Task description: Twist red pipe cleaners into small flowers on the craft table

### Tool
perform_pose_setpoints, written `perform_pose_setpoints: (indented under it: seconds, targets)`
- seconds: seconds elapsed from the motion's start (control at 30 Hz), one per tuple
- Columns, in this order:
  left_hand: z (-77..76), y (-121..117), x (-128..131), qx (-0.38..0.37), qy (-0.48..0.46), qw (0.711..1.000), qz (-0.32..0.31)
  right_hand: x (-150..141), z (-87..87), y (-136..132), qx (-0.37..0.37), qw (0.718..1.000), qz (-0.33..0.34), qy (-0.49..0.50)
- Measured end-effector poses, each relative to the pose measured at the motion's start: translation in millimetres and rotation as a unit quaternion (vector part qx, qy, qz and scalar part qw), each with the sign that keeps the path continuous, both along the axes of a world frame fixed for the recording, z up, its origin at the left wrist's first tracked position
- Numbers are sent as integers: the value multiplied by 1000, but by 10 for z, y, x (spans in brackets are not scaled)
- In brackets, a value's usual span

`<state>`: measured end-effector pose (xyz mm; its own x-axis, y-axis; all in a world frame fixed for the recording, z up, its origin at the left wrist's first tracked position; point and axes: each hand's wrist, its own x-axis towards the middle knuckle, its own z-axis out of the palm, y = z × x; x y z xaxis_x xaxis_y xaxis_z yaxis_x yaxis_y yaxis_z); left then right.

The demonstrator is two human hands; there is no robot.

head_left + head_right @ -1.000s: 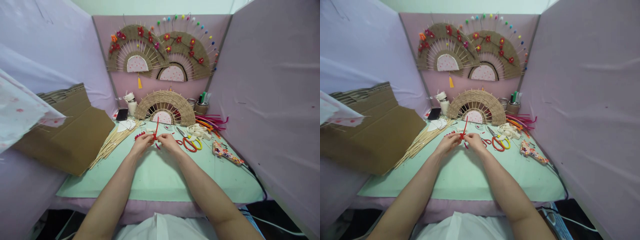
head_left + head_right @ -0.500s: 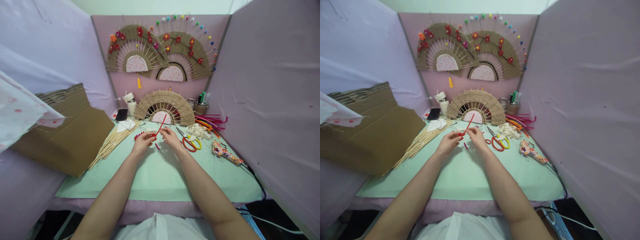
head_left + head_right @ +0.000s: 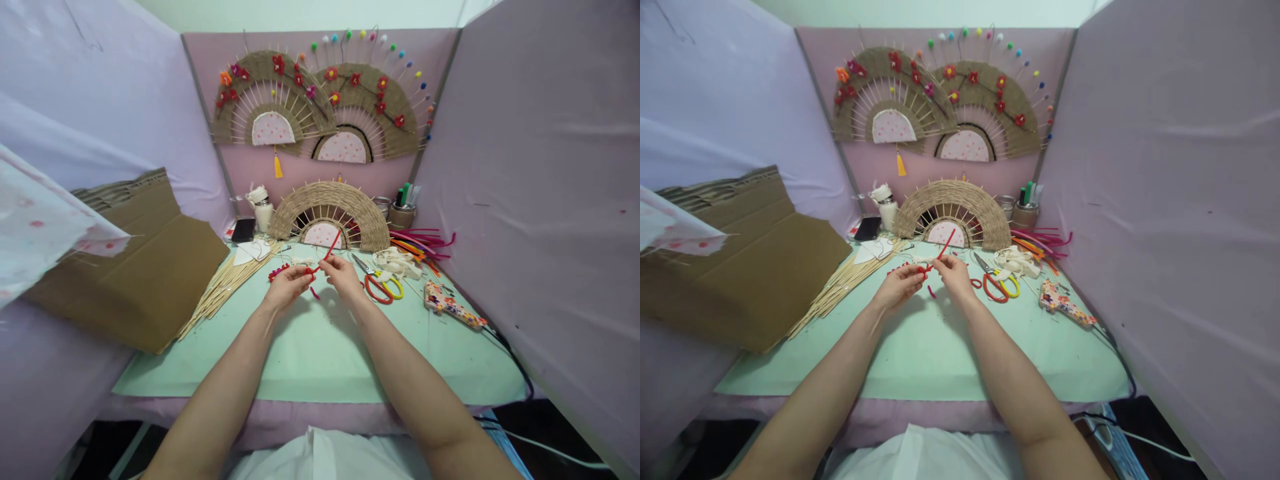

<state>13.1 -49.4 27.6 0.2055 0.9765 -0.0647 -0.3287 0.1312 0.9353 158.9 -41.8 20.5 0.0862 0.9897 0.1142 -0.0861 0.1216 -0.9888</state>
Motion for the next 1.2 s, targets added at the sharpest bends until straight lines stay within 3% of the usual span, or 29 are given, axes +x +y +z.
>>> perform_pose_setpoints:
  seconds: [0.17,0.43,0.67,0.8,0.93,1.07,1.2]
  targets:
    - [-24,13,17,11,19,999,26,-27,-12,7,60,997,54,-5]
    - [-126,39,75,88,83,991,52,-78,-39,-21,101,984,-42,-140]
    - [-250,76,127,191,188,960,76,-93,16,-125,103,918,-67,-377]
    - [-278,69,142,230,246,937,93,-104,42,-172,81,880,-69,-463]
    - [-269,49,150,240,247,934,99,-117,53,-190,64,847,-59,-524]
    - [-288,63,147,221,230,942,106,-129,54,-209,66,833,-61,-545]
    - [-320,102,128,202,211,949,118,-120,39,-210,88,847,-54,-521]
